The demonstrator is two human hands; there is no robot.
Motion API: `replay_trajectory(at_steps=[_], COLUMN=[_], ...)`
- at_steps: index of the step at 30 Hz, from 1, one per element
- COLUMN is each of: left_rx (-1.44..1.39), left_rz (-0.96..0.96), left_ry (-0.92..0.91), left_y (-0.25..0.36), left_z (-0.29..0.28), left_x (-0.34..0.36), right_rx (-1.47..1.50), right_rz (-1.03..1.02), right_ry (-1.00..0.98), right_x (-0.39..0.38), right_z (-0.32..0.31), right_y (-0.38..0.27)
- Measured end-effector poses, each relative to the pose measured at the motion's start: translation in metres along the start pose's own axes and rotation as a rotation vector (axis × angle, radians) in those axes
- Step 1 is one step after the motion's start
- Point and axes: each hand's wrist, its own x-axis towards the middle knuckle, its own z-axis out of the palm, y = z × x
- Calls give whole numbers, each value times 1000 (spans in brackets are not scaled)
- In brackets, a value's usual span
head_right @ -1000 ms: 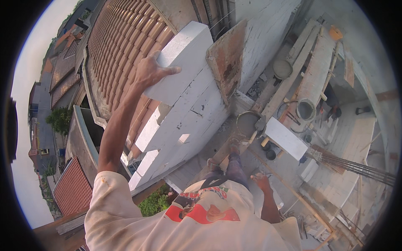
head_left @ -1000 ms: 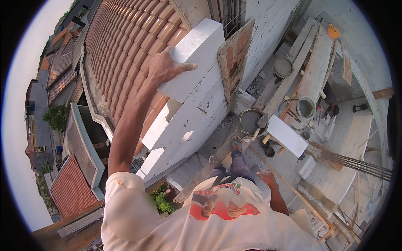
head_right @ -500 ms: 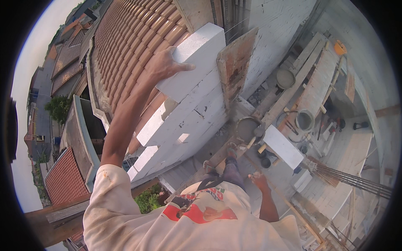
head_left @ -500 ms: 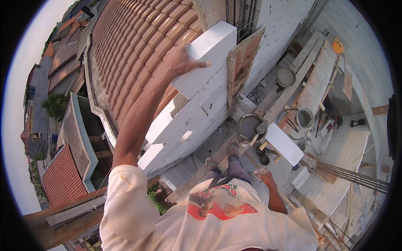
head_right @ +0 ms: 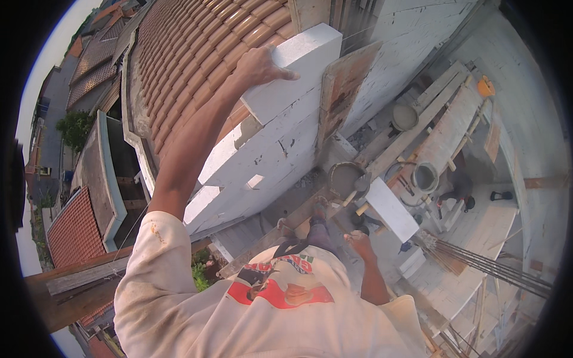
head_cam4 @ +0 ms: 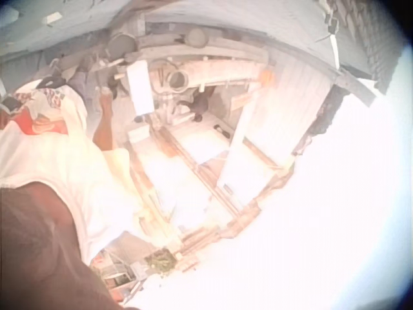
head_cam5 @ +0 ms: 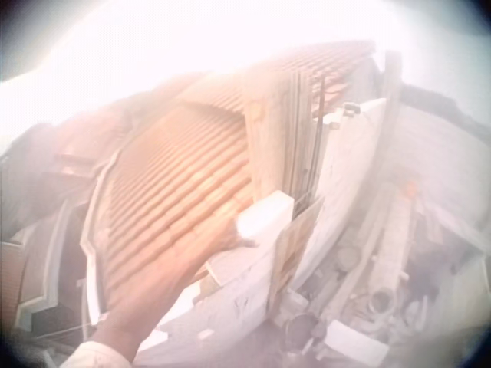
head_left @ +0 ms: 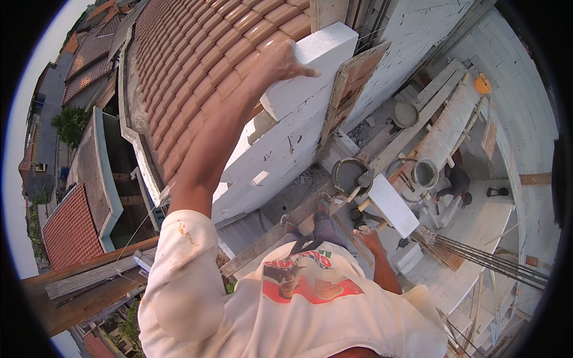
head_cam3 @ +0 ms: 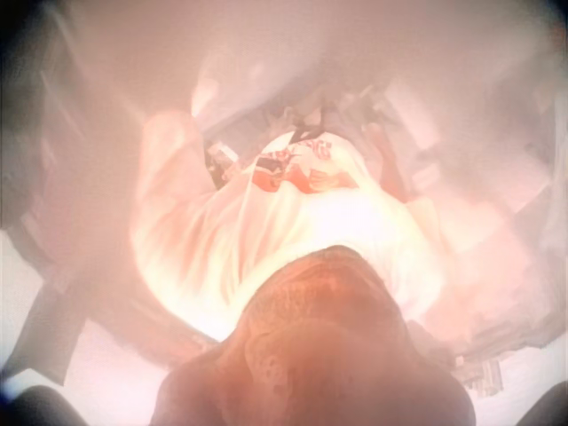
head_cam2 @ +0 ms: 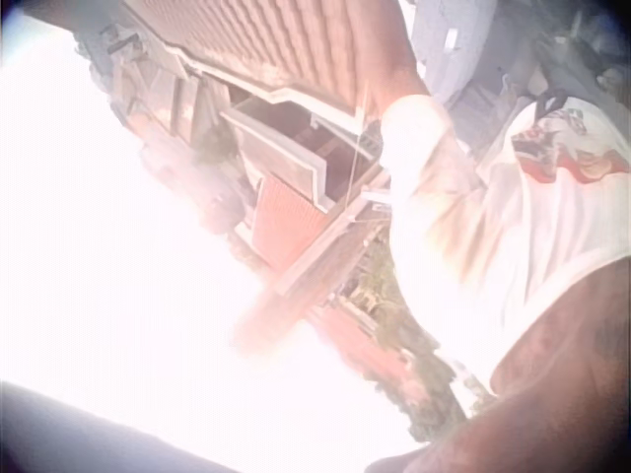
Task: The person applies mortar to a wall using a trowel and places white rectangular tiles onto the surface. They use a hammer to tap the tiles into position and a tape measure to check alignment. The person works on a rooftop, handling tiles and tools to construct a tiled wall section.
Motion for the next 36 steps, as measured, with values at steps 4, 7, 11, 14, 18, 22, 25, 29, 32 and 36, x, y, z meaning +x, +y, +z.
replay_trajectory(at_steps=[4, 7, 11, 14, 18, 22, 25, 29, 32, 36], left_rx=[74, 57, -345, -315, -224, -223, -405, -376, -429, -479], left_rz=[60, 274, 455, 114, -241, -245, -240, -174, -152, -162], left_ry=[120, 571, 583, 467, 598, 594, 455, 427, 433, 376], left_y=[3, 23, 36, 16, -16, -45, -64, -52, -63, -68], left_z=[1, 8, 41, 85, 120, 115, 119, 123, 117, 120], left_x=[-8, -44, -159, -209, -186, -169, -162, -142, -148, -140], right_rx=[206, 183, 218, 291, 211, 207, 171, 24, -141, -386], right_rz=[129, 152, 210, 330, 220, -17, -274, -787, -981, -865], right_ry=[-2, 46, 56, 29, 60, 240, 419, 806, 982, 1167], right_x=[-11, -25, -55, -81, -88, -2, 29, 52, 31, 36], right_z=[11, 20, 28, 38, 50, -8, -123, -274, -342, -402], right_y=[2, 23, 27, 33, 70, -10, -223, -414, -554, -654])
